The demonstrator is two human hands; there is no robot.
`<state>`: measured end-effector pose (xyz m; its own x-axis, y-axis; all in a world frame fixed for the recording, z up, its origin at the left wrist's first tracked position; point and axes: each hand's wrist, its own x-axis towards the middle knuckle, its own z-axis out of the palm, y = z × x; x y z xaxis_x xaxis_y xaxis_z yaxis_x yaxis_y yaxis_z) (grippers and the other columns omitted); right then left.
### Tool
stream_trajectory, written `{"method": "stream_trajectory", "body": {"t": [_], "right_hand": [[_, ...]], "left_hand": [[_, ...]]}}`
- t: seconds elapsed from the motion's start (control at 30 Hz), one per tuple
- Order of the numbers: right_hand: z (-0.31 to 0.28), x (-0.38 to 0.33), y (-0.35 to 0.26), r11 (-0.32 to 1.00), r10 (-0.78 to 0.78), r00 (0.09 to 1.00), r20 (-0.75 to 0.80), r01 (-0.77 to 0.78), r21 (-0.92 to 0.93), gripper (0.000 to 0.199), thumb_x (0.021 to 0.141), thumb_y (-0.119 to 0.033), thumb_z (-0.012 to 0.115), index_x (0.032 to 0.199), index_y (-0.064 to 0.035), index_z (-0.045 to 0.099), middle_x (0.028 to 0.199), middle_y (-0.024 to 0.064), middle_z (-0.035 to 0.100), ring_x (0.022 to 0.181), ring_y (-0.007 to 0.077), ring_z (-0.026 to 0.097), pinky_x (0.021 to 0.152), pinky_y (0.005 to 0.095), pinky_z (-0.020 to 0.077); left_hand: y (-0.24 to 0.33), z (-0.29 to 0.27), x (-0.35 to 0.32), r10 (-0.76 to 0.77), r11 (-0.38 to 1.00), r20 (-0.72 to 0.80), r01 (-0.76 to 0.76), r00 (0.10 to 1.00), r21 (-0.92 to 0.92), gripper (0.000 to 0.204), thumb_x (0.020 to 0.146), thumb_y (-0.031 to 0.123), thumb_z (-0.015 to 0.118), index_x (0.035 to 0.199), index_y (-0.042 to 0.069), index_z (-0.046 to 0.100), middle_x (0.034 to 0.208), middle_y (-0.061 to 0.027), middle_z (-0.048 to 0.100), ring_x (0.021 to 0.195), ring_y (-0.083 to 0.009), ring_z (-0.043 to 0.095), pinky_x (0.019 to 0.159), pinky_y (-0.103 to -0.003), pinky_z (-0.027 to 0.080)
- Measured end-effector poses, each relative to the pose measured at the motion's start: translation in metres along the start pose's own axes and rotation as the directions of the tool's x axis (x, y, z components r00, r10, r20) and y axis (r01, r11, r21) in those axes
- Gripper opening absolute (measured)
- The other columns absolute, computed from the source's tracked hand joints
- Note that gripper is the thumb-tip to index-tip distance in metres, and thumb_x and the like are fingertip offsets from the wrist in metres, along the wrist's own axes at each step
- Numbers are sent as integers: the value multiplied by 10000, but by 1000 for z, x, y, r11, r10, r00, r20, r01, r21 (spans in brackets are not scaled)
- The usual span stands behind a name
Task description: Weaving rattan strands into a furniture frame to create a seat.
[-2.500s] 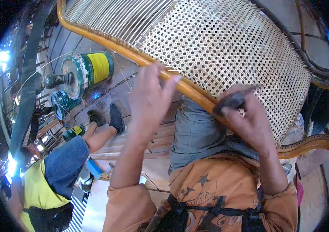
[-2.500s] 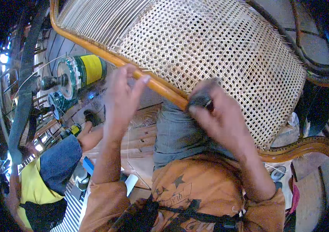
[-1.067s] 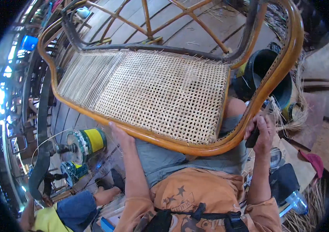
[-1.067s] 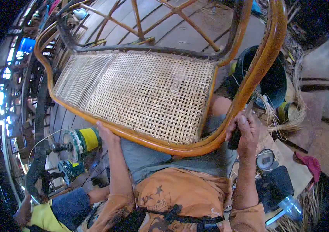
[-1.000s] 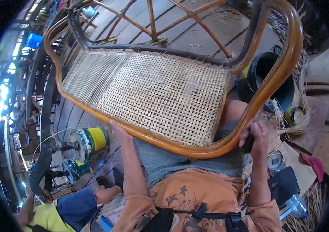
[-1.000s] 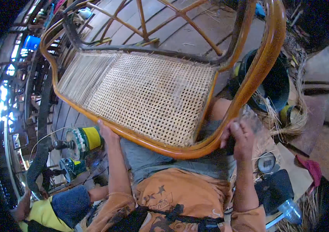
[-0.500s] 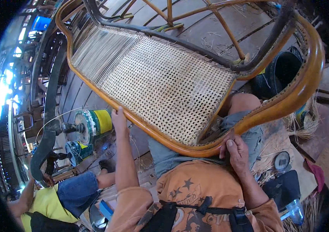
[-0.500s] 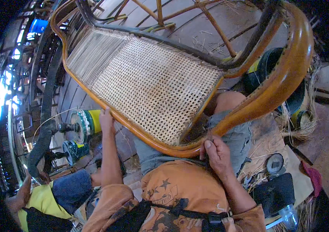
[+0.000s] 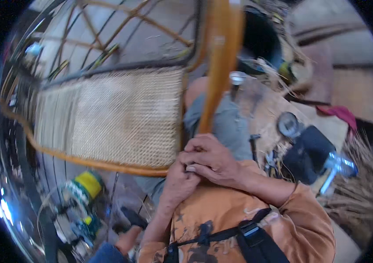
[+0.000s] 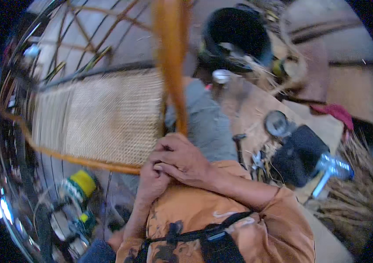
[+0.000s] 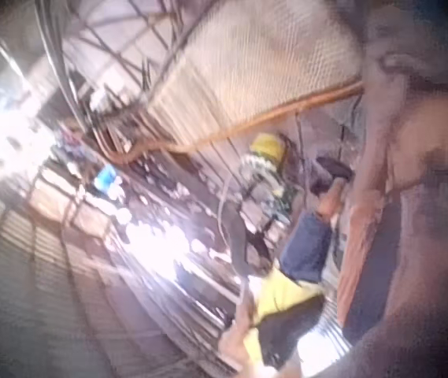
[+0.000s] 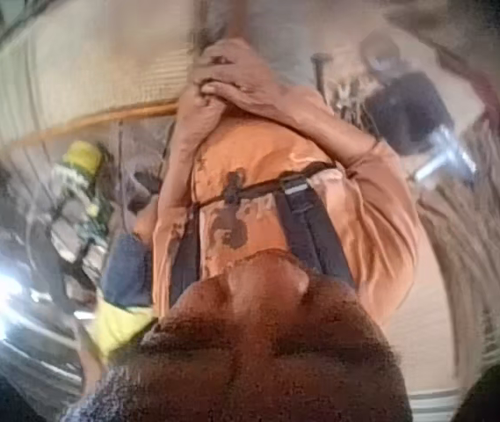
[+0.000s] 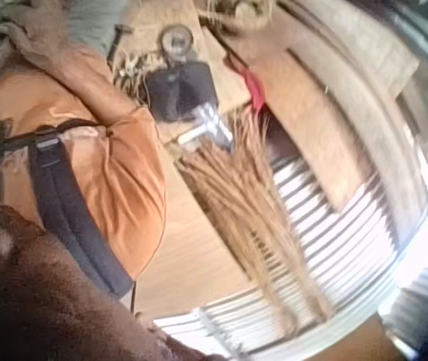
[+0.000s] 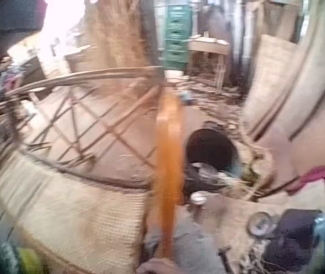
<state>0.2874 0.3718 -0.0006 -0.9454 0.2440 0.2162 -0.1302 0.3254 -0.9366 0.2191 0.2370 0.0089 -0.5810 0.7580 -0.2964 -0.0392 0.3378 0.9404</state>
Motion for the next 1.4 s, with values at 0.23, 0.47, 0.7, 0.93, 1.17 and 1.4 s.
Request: {"method": "stream_trajectory", "body": {"t": [0.23, 0.47, 0.7, 0.93, 1.17, 1.4], "right_hand": [[-87, -112, 73, 653, 667, 476, -573, -743, 143, 163, 830, -141, 541, 938, -40, 608, 857, 131, 590, 811, 280, 567, 748, 352, 450], [-89, -164, 147, 648, 198, 847, -493, -491, -582, 202, 802, -234, 565, 915, -75, 615, 934, 97, 578, 917, 282, 522, 812, 379, 423], [-80, -229, 109, 255, 667, 688, -288, -574, -778, 338, 796, -277, 560, 1086, -103, 563, 1192, 58, 487, 1140, 258, 398, 915, 404, 353], [-124, -283, 91, 287, 641, 679, -359, -645, -709, 176, 782, -139, 500, 914, -66, 591, 898, 103, 572, 888, 303, 541, 723, 380, 461], [-115, -240, 61, 448, 313, 600, -736, -777, -443, 197, 819, -62, 499, 999, -28, 572, 935, 140, 587, 884, 300, 570, 787, 361, 453], [-36, -203, 109, 526, 315, 885, -343, -464, -713, 289, 755, -134, 520, 1037, -83, 559, 1162, 96, 484, 1113, 295, 423, 848, 403, 408]], "left_hand": [[-7, -1, -5, -282, 925, -101, 242, 954, -293, 66, 784, 25, 544, 830, 42, 501, 749, -14, 514, 638, -78, 491, 599, -211, 412], [-16, 8, -11, -236, 965, -45, 229, 971, -131, 167, 807, 178, 586, 794, 39, 495, 610, 5, 444, 534, -82, 419, 508, -210, 352], [-24, 1, -19, -244, 938, -89, 212, 966, -275, 138, 810, 119, 575, 866, 17, 501, 640, -15, 479, 551, -80, 438, 524, -194, 370], [-25, 6, -11, -253, 940, 21, 251, 967, -230, 149, 804, 128, 590, 869, 25, 503, 652, -6, 471, 568, -71, 434, 521, -191, 356], [-40, -6, -17, -224, 950, 34, 226, 974, -215, 126, 813, 123, 573, 854, 24, 507, 651, -3, 470, 575, -71, 433, 537, -192, 359], [-32, -8, -17, -162, 979, 34, 165, 986, -122, 128, 817, 136, 571, 839, 26, 509, 660, 5, 482, 589, -60, 430, 550, -187, 350]]}}
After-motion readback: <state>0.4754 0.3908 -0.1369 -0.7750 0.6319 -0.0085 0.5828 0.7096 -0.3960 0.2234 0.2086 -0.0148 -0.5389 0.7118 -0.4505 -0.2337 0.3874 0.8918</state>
